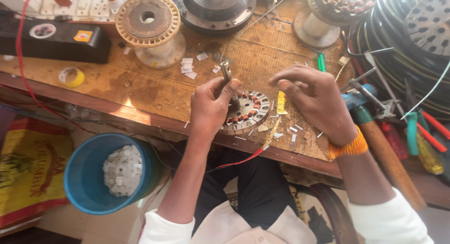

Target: The person works on a circular electrical component with copper windings, using a green screwdriver to adjust internal parts. They then use scissors to cut a small white insulating piece and insert it into the component, followed by further adjustments with the screwdriver.

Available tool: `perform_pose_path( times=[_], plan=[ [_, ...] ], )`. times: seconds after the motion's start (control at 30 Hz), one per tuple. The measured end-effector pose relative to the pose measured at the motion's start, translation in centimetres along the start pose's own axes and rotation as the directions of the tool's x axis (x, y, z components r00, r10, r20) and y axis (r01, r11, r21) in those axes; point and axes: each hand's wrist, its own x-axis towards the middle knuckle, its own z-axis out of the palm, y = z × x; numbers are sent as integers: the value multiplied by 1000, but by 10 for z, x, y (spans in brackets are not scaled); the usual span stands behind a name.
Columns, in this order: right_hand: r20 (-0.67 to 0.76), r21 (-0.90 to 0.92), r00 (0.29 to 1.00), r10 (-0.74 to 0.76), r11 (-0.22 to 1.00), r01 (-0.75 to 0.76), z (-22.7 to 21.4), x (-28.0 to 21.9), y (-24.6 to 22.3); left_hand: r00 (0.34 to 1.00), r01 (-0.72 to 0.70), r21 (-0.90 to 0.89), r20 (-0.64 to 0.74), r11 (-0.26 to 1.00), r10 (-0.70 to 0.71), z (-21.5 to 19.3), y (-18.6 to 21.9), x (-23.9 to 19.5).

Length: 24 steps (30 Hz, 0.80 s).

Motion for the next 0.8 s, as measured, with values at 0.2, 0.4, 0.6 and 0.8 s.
perform_pose_path(
  times=[0.2, 0.4, 0.6, 0.8],
  plan=[
    [-149, 682, 929, 340, 715, -153, 39, -66, 5, 973, -226, -318, -20, 921, 232, -6, -24, -14],
    [-42, 860, 878, 478, 465, -212, 96, -92, 36, 954, -298, -344, -135, 890, 267, -5, -42, -19],
    [-248, 609, 906, 344, 783, -131, 94, -81, -1, 958, -255, -489, -243, 834, 151, -8, -46, -21],
    [-314, 500, 909, 275, 862, -88, 89, -85, -13, 941, -307, -474, -279, 825, 190, -9, -51, -21]
  ],
)
